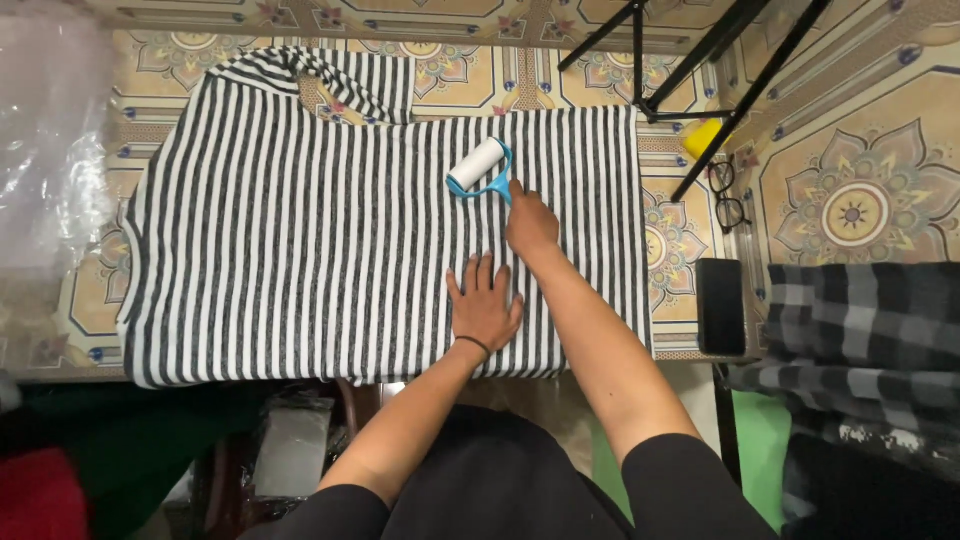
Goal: The person lays a striped shirt flat on a table and uses a lint roller to remove lint from the shirt's surface. They roll the tool over the body and sleeves, then fold the shirt and continue rolling the folded garment.
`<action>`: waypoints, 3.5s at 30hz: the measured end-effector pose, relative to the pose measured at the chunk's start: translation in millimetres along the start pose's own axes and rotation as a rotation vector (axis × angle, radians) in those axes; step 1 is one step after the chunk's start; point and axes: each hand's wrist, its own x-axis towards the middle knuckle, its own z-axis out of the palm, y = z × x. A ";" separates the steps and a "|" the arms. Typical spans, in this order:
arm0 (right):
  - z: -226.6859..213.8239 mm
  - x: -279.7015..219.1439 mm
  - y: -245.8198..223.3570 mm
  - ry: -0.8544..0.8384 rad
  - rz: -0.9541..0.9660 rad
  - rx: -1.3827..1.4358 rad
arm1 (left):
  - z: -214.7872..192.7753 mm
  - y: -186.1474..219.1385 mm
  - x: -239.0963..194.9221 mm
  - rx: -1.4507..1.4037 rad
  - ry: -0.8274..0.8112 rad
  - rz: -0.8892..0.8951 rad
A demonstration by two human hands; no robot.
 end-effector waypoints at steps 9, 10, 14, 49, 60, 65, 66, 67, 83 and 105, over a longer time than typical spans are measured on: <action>-27.5 -92.4 51.8 -0.044 0.080 0.026 | -33.8 15.0 -2.1 0.050 -0.187 -0.067; -20.3 -106.6 64.2 -0.039 0.089 0.026 | -32.3 16.7 -1.3 0.050 -0.188 -0.056; -18.4 -165.0 81.2 0.035 0.204 0.030 | -17.8 30.3 6.1 0.097 -0.168 -0.092; -15.2 35.9 185.9 0.067 0.345 0.011 | -24.2 77.8 18.8 0.046 -0.245 0.123; 12.9 -136.0 154.1 0.037 0.342 0.040 | -16.8 83.8 14.3 0.106 -0.172 0.084; 0.9 -203.5 148.5 -0.010 0.323 0.080 | -7.0 85.4 12.9 0.133 -0.135 0.061; -4.0 -215.1 146.5 -0.028 0.316 0.089 | -4.8 85.1 13.0 0.135 -0.123 0.054; -4.7 -222.9 149.7 -0.027 0.317 0.091 | -1.7 84.8 12.6 0.137 -0.123 0.055; 9.2 -170.5 245.2 0.191 0.333 0.022 | 27.7 85.8 -0.7 0.146 0.004 -0.154; 63.8 -48.8 -6.1 0.111 0.072 -0.034 | -74.2 -309.0 -16.0 0.085 0.181 -0.643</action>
